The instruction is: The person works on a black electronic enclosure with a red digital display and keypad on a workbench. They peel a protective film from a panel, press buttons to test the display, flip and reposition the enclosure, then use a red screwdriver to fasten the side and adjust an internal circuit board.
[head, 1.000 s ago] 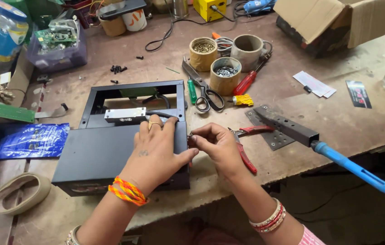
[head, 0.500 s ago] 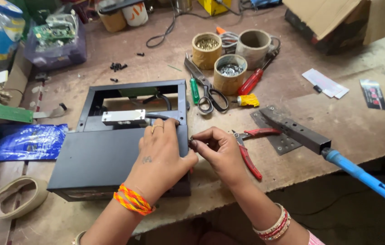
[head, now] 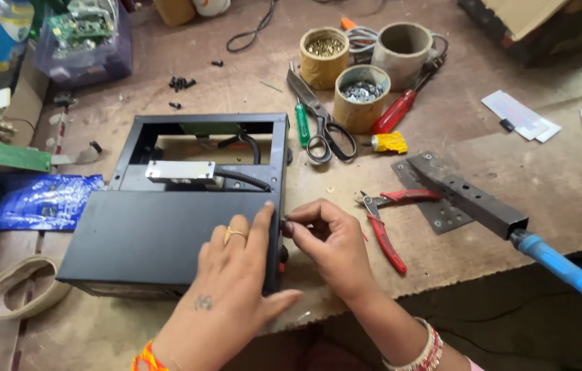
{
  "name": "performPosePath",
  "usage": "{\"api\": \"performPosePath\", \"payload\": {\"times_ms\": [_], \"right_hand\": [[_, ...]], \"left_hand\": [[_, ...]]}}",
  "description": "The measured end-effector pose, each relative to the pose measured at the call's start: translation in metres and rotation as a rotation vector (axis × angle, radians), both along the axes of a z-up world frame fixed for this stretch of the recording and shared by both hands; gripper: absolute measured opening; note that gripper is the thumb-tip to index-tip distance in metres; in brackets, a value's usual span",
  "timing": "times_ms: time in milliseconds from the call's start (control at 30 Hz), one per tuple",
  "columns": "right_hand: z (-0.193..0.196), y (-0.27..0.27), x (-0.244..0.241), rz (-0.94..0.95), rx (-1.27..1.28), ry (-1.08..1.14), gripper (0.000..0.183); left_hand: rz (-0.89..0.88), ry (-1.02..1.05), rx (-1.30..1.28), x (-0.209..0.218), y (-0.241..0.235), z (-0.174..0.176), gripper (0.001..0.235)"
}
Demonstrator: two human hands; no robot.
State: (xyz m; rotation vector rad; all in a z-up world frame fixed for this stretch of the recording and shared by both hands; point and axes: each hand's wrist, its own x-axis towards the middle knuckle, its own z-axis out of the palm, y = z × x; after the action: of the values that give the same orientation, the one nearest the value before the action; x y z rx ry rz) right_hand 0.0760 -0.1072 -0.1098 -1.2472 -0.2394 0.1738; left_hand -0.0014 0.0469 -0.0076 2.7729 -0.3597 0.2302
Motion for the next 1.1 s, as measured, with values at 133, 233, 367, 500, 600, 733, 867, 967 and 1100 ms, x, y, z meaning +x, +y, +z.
{"api": "performPosePath", "payload": {"times_ms": [133, 233, 367, 500, 600, 733, 867, 967, 1100], "right_hand": [[-0.005, -0.001, 0.003, 0.019, 0.060, 0.043, 0.008], [-0.006, -0.001, 0.004, 0.035, 0.155, 0.094, 0.007], [-0.005, -0.001, 0.005, 0.058, 0.189, 0.127, 0.008], [-0.014, 0.003, 0.003, 0.047, 0.194, 0.103, 0.009], [-0.010, 0.005, 0.005, 0.025, 0.265, 0.097, 0.009], [-0.010, 0.004, 0.009, 0.057, 0.426, 0.146, 0.008], [-0.011, 0.002, 0.011, 0.097, 0.538, 0.157, 0.008], [-0.014, 0.003, 0.013, 0.105, 0.550, 0.154, 0.008], [-0.014, 0.002, 0.009, 0.109, 0.501, 0.147, 0.008]], "left_hand": [[-0.025, 0.036, 0.100, -0.002, -0.003, 0.006, 0.105], [-0.024, 0.011, 0.075, -0.004, -0.008, 0.009, 0.089], [0.076, -0.061, 0.031, -0.008, -0.015, 0.006, 0.079], [0.133, -0.065, -0.019, -0.010, -0.020, 0.002, 0.081], [0.131, -0.081, -0.051, -0.013, -0.019, 0.003, 0.082], [0.162, -0.135, -0.031, -0.012, -0.021, -0.003, 0.079], [0.328, -0.125, 0.077, -0.009, -0.039, -0.001, 0.079], [0.392, -0.126, 0.145, -0.005, -0.046, -0.006, 0.082], [0.372, -0.110, 0.150, -0.004, -0.041, -0.013, 0.076]]}}
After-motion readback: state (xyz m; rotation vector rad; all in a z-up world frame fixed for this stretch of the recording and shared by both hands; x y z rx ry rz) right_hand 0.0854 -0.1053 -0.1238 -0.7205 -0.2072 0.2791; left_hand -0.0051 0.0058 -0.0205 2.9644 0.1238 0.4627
